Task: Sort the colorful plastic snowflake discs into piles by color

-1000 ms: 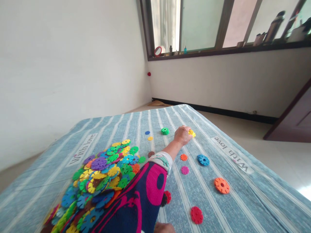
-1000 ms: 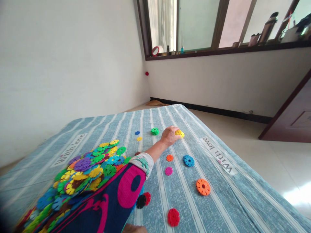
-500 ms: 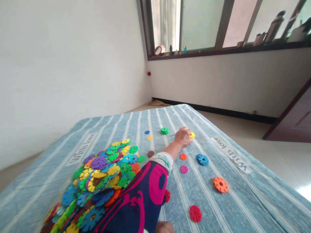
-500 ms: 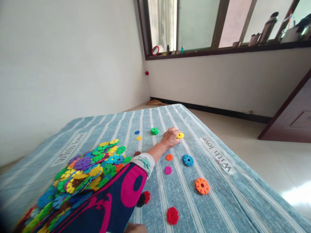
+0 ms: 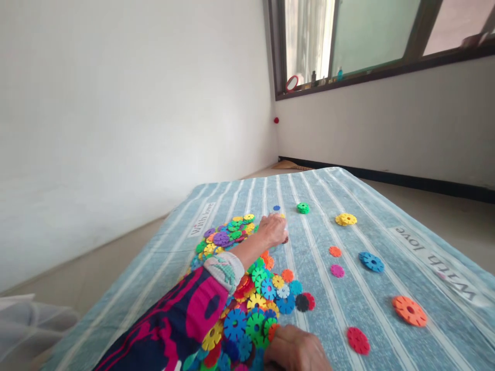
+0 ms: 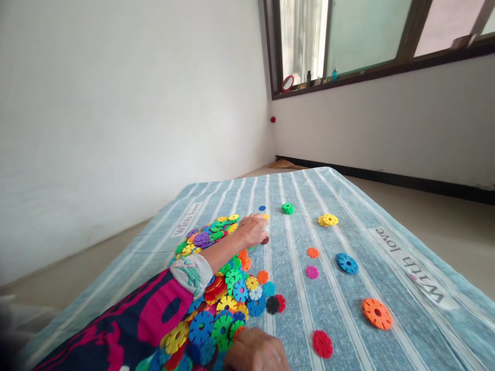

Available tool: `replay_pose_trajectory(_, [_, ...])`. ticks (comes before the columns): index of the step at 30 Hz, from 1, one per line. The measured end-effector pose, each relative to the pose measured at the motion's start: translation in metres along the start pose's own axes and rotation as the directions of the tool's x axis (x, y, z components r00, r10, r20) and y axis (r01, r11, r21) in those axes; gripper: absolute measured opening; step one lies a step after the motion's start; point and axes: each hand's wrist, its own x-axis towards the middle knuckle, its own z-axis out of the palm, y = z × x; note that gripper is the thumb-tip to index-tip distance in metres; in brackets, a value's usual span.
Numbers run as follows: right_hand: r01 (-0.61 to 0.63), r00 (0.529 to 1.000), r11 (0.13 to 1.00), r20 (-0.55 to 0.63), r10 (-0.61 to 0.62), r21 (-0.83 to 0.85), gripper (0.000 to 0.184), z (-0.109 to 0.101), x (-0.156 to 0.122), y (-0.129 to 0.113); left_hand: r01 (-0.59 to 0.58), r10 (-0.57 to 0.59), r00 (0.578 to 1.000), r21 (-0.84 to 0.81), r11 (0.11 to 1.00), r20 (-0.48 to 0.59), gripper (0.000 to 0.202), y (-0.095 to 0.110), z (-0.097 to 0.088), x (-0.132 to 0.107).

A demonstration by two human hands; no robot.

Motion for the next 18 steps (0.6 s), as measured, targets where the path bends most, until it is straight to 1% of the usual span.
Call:
replay_pose_trajectory(3, [-0.053,0.998,0.998,-0.022,0.053,0.018,0.015,-0.003,0.001,-0.005,0.015,-0.016,0.999,0.026,1.000,0.048,0.021,-0.017,0.004,-0.038])
replay_pose_trajectory(7, [-0.032,0.995,0.996,0.099,0.024,0.083,0.015,-0.014,0.004,-0.006,0.023,-0.025,0.995,0.023,0.999,0.097,0.027,-0.030,0.013,-0.074])
replay_pose_trajectory(9, [-0.033,0.990,0.992,0.137,0.017,0.118,0.013,-0.018,0.004,-0.006,0.028,-0.030,0.994,0.021,0.999,0.101,0.027,-0.036,0.016,-0.085])
replay_pose_trajectory(12, [-0.073,0.992,0.988,0.113,0.058,0.133,0.013,-0.021,0.004,-0.006,0.025,-0.027,0.995,0.026,0.999,0.094,0.027,-0.044,0.015,-0.098])
replay_pose_trajectory(14, [-0.070,0.992,0.988,0.114,0.055,0.138,0.014,-0.023,0.004,-0.008,0.012,-0.015,0.996,0.028,1.000,0.091,0.027,-0.050,0.014,-0.106])
replay_pose_trajectory(18, [-0.075,0.984,0.981,0.172,0.044,0.179,0.014,-0.032,0.007,-0.014,-0.009,0.007,0.997,0.025,1.000,0.077,0.033,-0.064,0.015,-0.122])
